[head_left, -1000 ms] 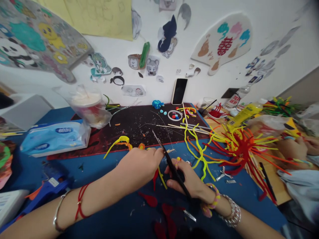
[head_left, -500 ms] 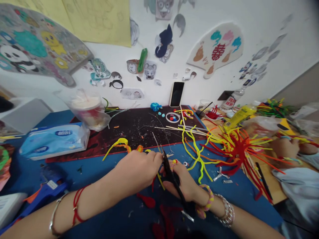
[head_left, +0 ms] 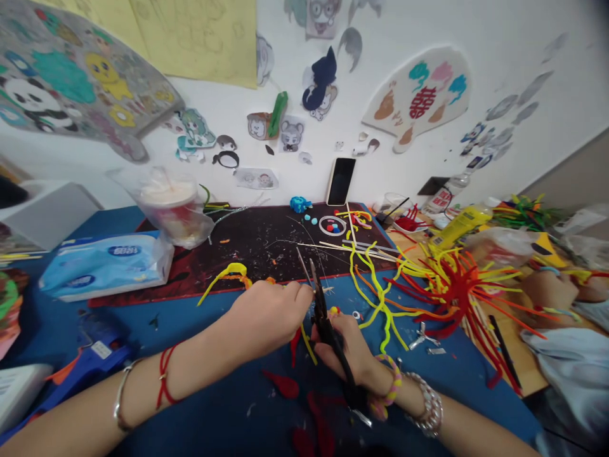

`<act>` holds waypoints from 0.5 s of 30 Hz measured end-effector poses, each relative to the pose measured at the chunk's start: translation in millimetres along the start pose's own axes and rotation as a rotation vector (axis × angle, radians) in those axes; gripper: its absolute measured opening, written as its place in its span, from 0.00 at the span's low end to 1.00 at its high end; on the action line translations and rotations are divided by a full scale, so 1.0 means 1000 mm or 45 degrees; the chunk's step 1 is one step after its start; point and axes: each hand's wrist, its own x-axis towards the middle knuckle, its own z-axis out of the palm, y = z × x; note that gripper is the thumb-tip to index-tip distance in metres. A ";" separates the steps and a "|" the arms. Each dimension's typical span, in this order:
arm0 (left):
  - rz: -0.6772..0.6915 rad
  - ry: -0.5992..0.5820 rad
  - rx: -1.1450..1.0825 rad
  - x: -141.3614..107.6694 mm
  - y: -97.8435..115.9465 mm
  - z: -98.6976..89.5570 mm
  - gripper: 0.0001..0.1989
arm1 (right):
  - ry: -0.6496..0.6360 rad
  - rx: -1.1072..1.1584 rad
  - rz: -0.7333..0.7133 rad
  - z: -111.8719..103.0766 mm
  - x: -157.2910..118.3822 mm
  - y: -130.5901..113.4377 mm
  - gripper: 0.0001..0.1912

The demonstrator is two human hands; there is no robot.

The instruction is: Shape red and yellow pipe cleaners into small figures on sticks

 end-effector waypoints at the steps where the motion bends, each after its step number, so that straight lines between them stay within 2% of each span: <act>1: -0.010 0.002 -0.014 0.001 -0.001 0.002 0.07 | 0.007 0.026 0.007 0.001 0.001 0.001 0.02; 7: -0.086 -0.055 -0.159 0.005 -0.001 0.006 0.10 | 0.034 0.110 0.061 0.004 0.003 0.000 0.05; 10: -0.240 -0.013 -0.409 0.005 -0.005 -0.001 0.11 | 0.041 0.124 0.069 0.002 0.005 0.000 0.06; 12: -0.433 0.073 -0.769 0.005 -0.011 -0.004 0.12 | 0.032 0.177 0.098 0.001 0.008 0.005 0.06; 15: -0.785 0.310 -1.573 0.010 -0.014 0.003 0.22 | 0.041 0.345 0.199 0.001 0.015 0.018 0.05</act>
